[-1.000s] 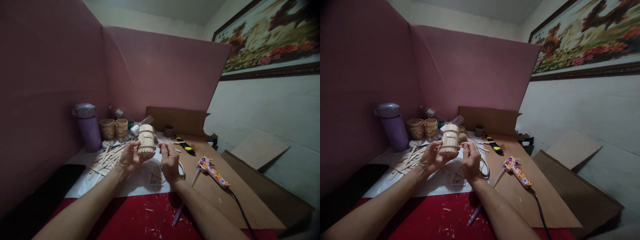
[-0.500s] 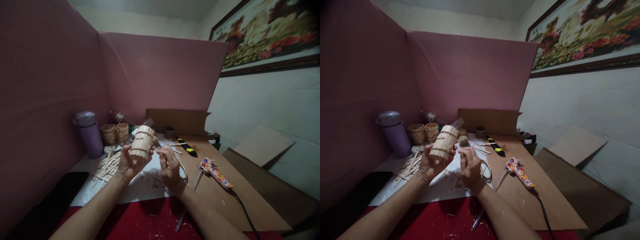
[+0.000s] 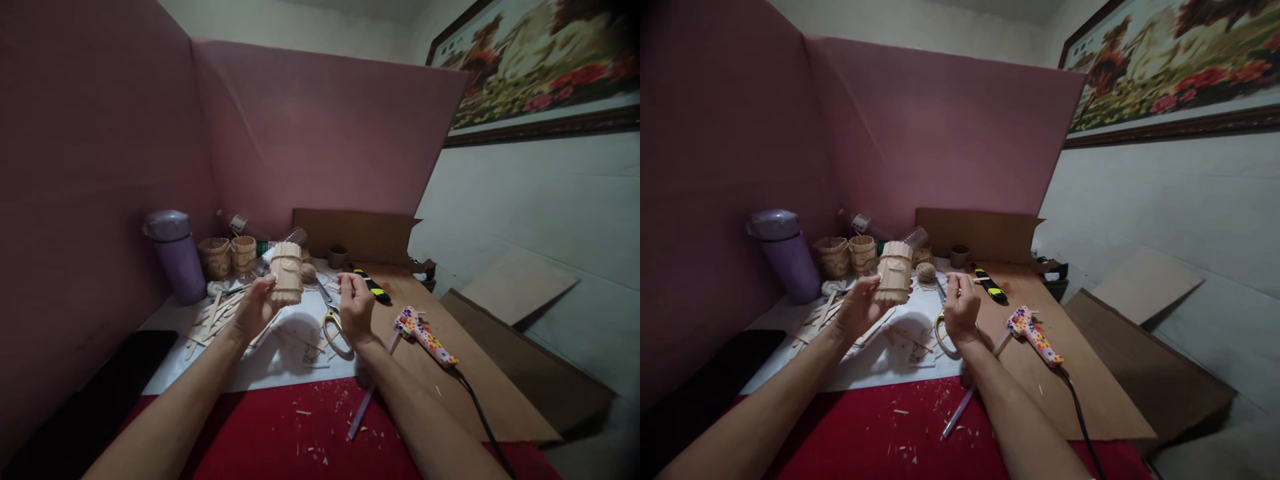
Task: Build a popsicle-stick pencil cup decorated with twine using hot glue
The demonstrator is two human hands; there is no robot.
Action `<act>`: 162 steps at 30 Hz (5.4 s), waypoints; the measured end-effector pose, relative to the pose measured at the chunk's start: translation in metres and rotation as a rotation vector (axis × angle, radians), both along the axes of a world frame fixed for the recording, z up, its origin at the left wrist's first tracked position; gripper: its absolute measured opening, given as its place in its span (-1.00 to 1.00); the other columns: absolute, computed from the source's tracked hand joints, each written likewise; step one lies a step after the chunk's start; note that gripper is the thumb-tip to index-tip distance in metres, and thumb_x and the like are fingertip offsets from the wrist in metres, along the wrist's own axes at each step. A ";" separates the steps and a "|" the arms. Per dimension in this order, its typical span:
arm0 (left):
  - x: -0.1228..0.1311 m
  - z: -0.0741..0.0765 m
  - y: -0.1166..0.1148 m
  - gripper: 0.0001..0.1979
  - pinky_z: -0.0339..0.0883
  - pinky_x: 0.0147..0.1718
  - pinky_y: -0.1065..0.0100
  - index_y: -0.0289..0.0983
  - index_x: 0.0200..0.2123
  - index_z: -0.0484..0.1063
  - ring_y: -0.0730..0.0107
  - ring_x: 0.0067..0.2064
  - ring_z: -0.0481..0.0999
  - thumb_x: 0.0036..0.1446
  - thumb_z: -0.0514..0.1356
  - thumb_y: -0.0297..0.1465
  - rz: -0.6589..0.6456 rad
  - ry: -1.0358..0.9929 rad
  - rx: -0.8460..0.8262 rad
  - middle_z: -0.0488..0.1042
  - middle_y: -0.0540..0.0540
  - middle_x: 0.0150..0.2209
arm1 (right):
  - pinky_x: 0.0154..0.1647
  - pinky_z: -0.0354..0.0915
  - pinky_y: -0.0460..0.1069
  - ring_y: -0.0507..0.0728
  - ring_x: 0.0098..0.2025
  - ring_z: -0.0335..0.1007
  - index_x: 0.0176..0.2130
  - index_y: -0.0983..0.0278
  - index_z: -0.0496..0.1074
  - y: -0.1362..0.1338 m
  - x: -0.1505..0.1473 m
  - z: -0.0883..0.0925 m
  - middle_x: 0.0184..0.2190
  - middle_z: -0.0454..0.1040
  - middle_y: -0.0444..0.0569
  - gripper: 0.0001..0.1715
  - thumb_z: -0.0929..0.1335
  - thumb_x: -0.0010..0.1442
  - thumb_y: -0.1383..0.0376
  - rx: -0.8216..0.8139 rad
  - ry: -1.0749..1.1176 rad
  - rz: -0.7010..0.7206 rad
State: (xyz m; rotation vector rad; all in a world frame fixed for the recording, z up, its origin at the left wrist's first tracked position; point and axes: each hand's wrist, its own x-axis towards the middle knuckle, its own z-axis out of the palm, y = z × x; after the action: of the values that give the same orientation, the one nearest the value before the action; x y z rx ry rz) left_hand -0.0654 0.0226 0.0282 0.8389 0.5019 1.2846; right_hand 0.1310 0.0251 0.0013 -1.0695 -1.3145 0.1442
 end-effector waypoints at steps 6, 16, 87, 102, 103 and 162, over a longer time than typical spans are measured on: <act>0.001 -0.007 0.011 -0.62 0.49 -0.29 0.40 -0.29 -0.22 0.45 0.40 -0.29 0.56 -0.16 0.38 -0.34 0.241 0.048 0.072 0.57 -0.04 -0.26 | -0.30 0.23 -0.03 0.14 -0.33 0.44 -0.34 0.26 0.49 0.010 0.009 0.001 -0.41 0.55 -0.01 -0.68 0.24 0.30 0.16 -0.331 -0.193 0.055; -0.009 0.000 0.021 -0.67 0.43 -0.30 0.39 -0.28 -0.42 0.42 0.42 -0.36 0.50 -0.30 0.41 -0.32 0.489 -0.042 0.011 0.50 0.03 -0.42 | -0.28 0.19 -0.10 0.03 -0.34 0.42 -0.36 0.25 0.59 -0.020 -0.014 0.013 -0.39 0.59 -0.11 -0.88 0.42 0.13 0.43 -0.497 -0.709 0.546; -0.012 -0.017 0.034 -0.55 0.41 -0.18 0.35 -0.24 -0.17 0.41 0.35 -0.24 0.52 -0.19 0.41 -0.31 0.771 0.165 0.128 0.52 -0.05 -0.23 | -0.09 0.22 -0.02 0.17 -0.04 0.42 -0.16 0.25 0.57 0.009 0.001 0.025 -0.09 0.57 0.06 -0.68 0.23 0.33 0.35 -0.553 -1.045 0.046; -0.013 -0.023 0.036 -0.50 0.42 -0.16 0.32 -0.25 -0.11 0.41 0.33 -0.22 0.55 -0.17 0.41 -0.30 0.770 0.168 0.094 0.55 -0.08 -0.18 | 0.07 0.05 0.17 0.31 0.19 0.09 -0.08 0.29 0.57 0.084 -0.042 0.013 0.12 0.43 0.16 -0.67 0.26 0.32 0.29 -0.273 -1.356 0.087; -0.013 -0.023 0.036 -0.49 0.43 -0.15 0.31 -0.24 -0.11 0.41 0.32 -0.21 0.56 -0.18 0.41 -0.30 0.773 0.161 0.087 0.55 -0.08 -0.17 | 0.07 0.04 0.15 0.28 0.16 0.12 -0.11 0.28 0.58 0.086 -0.044 0.013 0.06 0.48 0.13 -0.68 0.26 0.32 0.30 -0.258 -1.375 0.122; 0.029 -0.030 0.000 -0.35 0.41 -0.24 0.30 -0.30 -0.02 0.39 0.21 -0.18 0.56 -0.21 0.46 -0.25 0.238 0.352 0.113 0.57 -0.17 -0.13 | -0.38 0.30 -0.03 0.10 -0.41 0.39 -0.39 0.23 0.42 -0.027 -0.025 0.012 -0.46 0.48 -0.08 -0.88 0.35 0.14 0.23 -0.310 0.038 0.396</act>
State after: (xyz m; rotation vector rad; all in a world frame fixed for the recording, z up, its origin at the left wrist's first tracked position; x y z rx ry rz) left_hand -0.0369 0.0229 -0.0019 1.1349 0.8350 1.3975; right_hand 0.1064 -0.0021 0.0130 -1.0442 -1.4886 0.6790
